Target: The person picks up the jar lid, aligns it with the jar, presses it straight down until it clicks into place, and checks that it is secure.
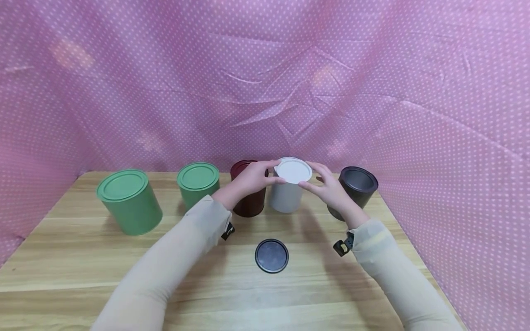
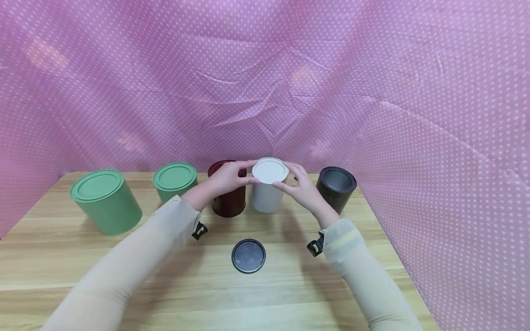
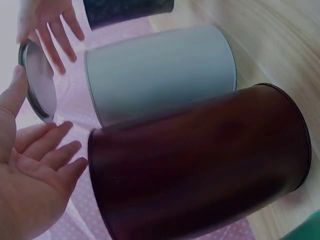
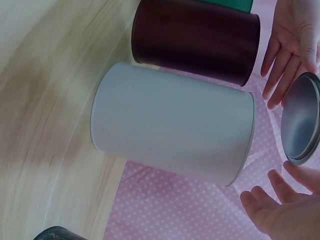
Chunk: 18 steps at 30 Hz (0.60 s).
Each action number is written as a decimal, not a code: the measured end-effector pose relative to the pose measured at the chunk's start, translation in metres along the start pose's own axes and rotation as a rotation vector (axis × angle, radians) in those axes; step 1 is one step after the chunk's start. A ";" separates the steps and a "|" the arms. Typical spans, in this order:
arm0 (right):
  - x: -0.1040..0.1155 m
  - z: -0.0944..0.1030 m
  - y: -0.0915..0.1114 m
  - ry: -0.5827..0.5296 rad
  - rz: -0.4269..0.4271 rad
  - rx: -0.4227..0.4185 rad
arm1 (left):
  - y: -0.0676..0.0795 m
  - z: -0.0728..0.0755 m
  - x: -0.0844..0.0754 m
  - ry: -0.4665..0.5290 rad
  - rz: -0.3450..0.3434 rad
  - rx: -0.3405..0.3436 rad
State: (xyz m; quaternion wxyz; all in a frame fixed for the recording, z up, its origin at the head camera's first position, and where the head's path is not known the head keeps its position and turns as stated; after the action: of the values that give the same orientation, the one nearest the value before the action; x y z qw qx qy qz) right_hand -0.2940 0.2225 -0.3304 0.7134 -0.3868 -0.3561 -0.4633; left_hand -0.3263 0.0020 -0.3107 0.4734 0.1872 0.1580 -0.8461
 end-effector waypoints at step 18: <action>-0.015 0.007 -0.031 -0.026 -0.109 0.023 | -0.033 -0.004 0.015 0.002 0.048 0.072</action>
State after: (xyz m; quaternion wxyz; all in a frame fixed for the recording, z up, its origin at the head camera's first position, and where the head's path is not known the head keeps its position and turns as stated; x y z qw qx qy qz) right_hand -0.3286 0.2258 -0.3338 0.6868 -0.3646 -0.3914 -0.4921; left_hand -0.3616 0.0090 -0.3179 0.4865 0.2085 0.1235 -0.8394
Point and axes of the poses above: each hand's wrist, its own y-axis away from the middle knuckle, its own z-axis out of the back of the hand, x = y × z, the point moved 2 cm from there along -y, towards the middle knuckle, and after that the axes turned 10 degrees about -y, right-handed, at the moved point
